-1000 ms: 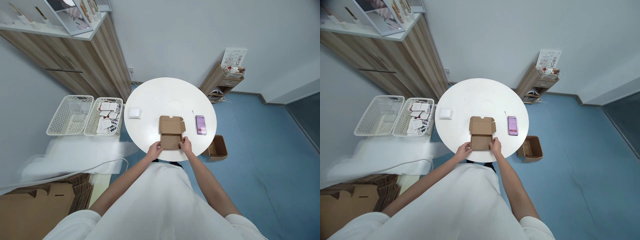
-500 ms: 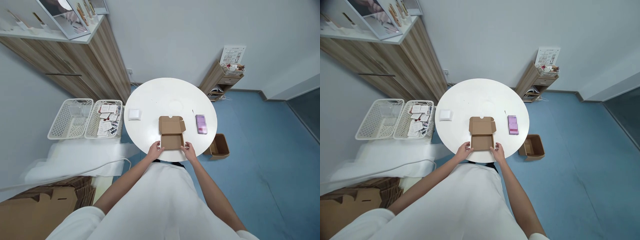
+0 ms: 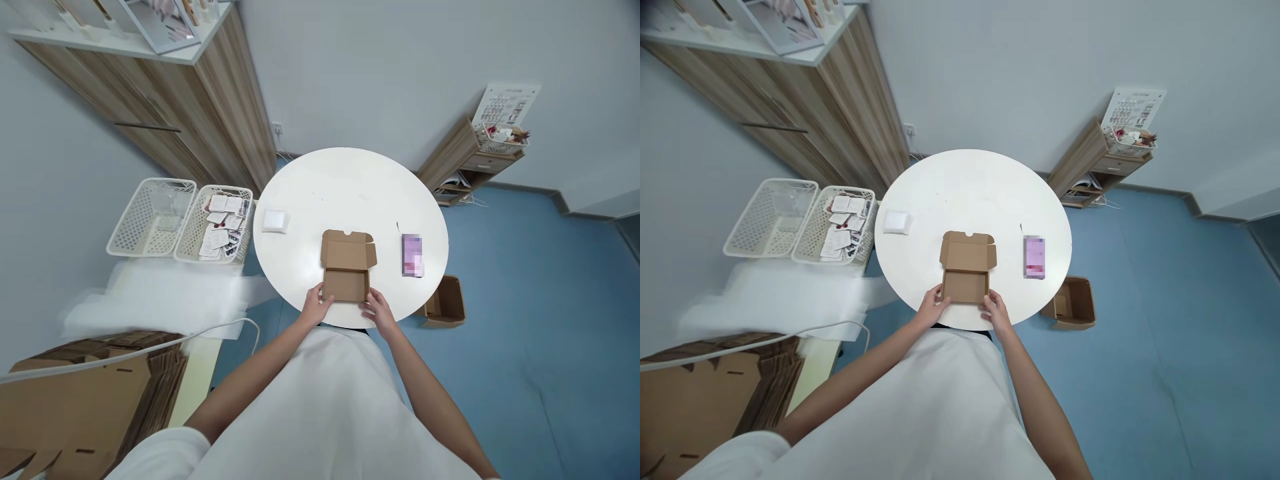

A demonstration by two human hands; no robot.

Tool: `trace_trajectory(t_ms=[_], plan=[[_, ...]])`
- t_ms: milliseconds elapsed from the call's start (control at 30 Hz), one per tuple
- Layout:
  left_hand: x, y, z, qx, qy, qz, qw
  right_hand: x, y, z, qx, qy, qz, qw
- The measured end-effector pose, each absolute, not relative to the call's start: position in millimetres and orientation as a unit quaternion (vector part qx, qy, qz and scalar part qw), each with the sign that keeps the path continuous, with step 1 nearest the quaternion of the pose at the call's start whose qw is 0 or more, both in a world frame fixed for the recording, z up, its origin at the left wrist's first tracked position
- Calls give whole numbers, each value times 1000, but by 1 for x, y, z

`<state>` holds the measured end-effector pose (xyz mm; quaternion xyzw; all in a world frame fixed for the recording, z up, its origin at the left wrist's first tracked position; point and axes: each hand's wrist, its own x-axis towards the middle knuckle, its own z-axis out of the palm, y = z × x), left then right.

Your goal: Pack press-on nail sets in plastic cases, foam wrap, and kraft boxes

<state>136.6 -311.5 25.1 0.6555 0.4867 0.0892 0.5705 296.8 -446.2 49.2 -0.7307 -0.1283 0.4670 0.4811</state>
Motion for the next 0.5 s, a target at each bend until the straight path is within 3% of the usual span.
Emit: trace_trajectory(t_ms=[233, 500], plan=[[167, -305, 40, 626, 471, 143, 605, 324, -431, 51, -694, -48, 486, 529], [199, -299, 41, 582, 541, 144, 589, 359, -425, 45, -662, -92, 517, 534]])
